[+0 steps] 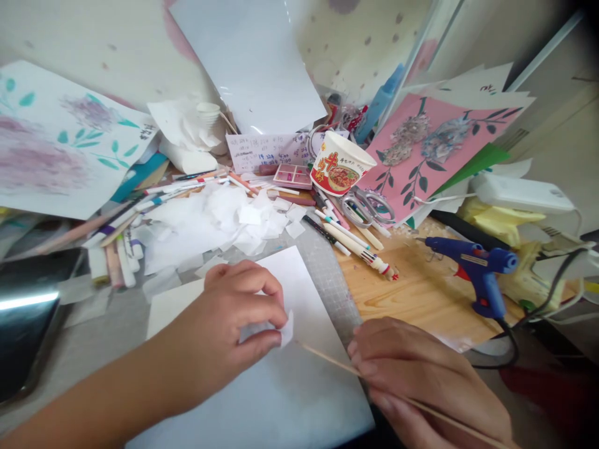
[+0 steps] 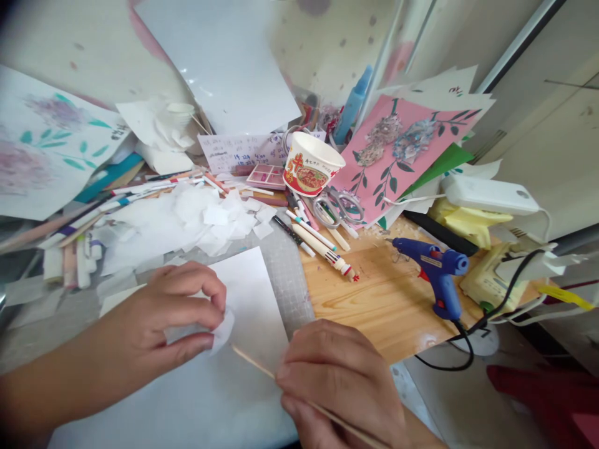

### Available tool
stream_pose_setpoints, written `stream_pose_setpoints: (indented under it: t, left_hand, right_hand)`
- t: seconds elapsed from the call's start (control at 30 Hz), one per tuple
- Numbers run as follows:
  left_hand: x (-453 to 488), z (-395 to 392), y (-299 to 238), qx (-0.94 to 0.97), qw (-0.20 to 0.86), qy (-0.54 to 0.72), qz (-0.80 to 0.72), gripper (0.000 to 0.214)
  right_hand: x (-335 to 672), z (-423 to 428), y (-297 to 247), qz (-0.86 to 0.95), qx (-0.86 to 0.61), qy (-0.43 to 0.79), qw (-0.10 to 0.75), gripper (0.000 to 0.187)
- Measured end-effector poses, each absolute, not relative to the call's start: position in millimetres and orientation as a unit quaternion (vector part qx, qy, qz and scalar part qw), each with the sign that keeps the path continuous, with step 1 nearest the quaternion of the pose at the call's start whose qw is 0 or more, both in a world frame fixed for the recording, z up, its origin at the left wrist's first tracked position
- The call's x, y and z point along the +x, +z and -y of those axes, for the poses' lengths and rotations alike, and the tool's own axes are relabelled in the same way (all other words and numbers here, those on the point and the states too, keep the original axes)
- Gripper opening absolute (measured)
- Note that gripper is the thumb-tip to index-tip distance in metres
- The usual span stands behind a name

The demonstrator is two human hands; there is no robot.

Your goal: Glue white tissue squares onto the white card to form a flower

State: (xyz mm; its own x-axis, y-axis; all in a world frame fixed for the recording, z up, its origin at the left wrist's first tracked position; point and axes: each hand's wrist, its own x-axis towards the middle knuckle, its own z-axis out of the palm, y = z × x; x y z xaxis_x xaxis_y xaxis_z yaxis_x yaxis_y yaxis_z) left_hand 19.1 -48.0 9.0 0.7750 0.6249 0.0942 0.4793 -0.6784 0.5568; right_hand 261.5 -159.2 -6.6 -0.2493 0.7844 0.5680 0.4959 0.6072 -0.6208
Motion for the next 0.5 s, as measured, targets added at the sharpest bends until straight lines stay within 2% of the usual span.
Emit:
stream_pose_setpoints:
  t: [0.17,0.5]
  left_hand:
    - [15,43,18,0.856,0.400,0.160,-0.285,0.010]
    - [17,48,21,0.814,0.460,0.156,-0.317,0.011]
  right_hand:
    - [258,156,-4,0.767,-0.399,0.167,0.475,0.034]
    - [253,150,5,0.759,-0.397,0.173,0.485,0.028]
